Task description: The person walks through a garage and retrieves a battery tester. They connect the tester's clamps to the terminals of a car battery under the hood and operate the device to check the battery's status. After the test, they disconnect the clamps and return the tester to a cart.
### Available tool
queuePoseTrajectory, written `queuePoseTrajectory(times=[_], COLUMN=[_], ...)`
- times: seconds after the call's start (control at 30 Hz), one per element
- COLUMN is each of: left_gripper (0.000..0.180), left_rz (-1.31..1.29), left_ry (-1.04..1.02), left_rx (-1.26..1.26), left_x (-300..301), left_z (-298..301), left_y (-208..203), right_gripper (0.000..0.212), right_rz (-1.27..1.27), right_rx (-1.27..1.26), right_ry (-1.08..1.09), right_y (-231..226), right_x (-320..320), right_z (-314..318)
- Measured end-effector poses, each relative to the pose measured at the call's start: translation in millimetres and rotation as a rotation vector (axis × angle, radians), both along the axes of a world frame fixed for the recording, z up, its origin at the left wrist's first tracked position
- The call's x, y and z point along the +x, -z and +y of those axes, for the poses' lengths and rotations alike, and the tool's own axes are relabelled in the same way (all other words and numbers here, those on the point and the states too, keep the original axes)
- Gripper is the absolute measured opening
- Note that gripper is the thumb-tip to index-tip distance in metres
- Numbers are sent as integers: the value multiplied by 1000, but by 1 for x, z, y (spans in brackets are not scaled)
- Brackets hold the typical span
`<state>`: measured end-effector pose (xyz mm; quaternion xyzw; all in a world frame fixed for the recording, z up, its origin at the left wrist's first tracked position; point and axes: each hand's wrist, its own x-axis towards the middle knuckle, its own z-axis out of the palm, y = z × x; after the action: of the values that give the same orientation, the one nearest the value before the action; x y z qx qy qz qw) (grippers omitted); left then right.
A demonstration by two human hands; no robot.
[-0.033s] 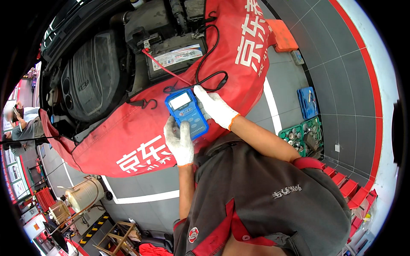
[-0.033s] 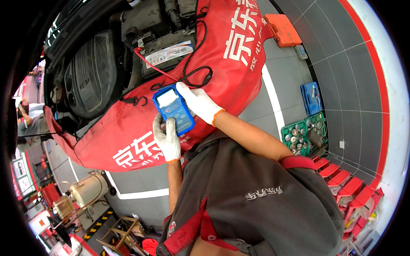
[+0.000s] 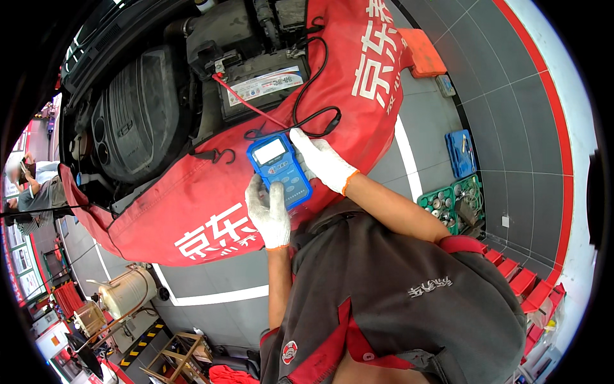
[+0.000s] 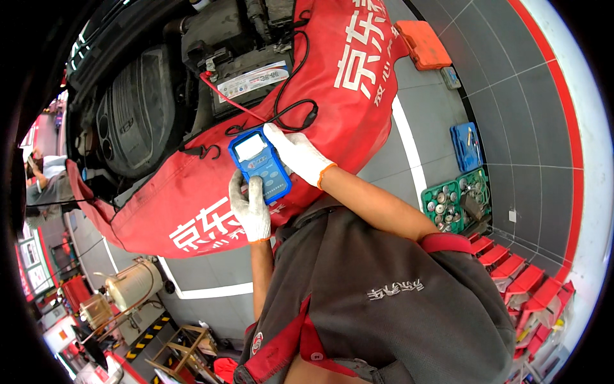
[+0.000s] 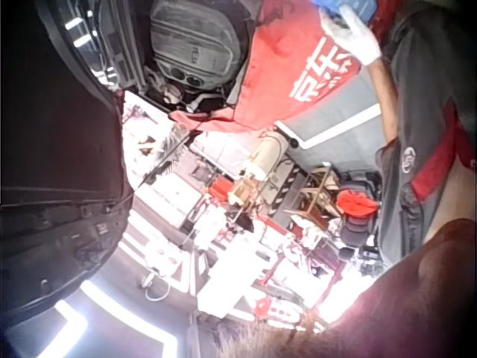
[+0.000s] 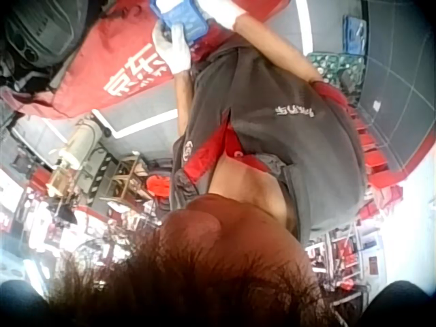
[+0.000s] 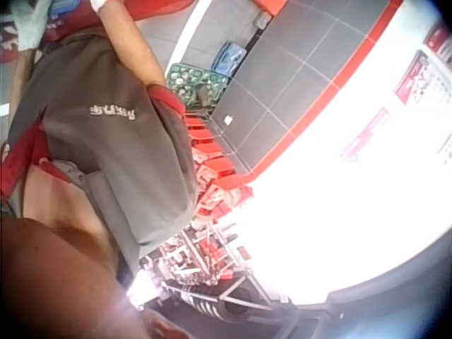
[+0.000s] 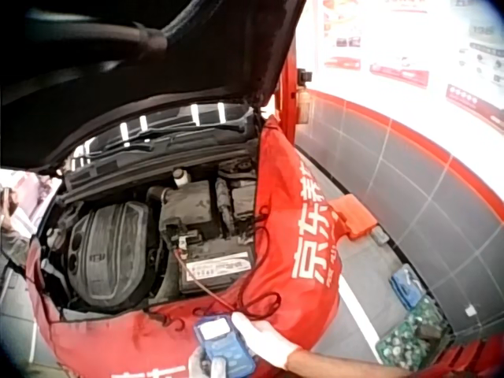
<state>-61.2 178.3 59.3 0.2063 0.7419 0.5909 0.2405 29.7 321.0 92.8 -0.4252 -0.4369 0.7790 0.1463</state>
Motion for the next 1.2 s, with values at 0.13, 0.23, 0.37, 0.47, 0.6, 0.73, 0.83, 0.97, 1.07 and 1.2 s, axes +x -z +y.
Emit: queuePoseTrajectory(times=[0.13, 0.23, 0.37, 0.47, 0.6, 0.73, 0.83, 0.97, 1.07, 1.2], left_gripper=[54, 54, 54, 55, 57, 57, 56, 54, 53, 52], left_rz=[-57, -75, -49, 9, -2, 10, 25, -15, -55, -51], left_ry=[6, 9, 10, 27, 16, 11, 15, 13, 21, 13], left_rx=[31, 39, 49, -4, -16, -12, -6, 15, 14, 47], left_x=[1, 1, 2, -1, 1, 1, 0, 1, 0, 3], left_z=[1, 1, 2, 0, 1, 0, -1, 1, 0, 2], left_y=[-2, -5, -8, -2, -9, -8, -1, -5, -6, -11], right_gripper=[73, 72, 72, 72, 72, 70, 70, 54, 41, 49], right_rz=[18, 25, 11, 8, -5, -12, -36, 42, 148, 176], right_rx=[20, 16, 4, 15, 43, 39, 40, -2, -21, -3], right_ry=[11, 14, -1, -15, -5, 3, -25, -73, -174, -244], right_y=[-1, -4, 0, 2, 1, 6, 8, 14, 11, 3], right_x=[0, 1, 1, 2, 3, 2, 2, 4, 6, 9], right_z=[-1, -2, 0, 0, -1, 0, 1, 6, 4, 8])
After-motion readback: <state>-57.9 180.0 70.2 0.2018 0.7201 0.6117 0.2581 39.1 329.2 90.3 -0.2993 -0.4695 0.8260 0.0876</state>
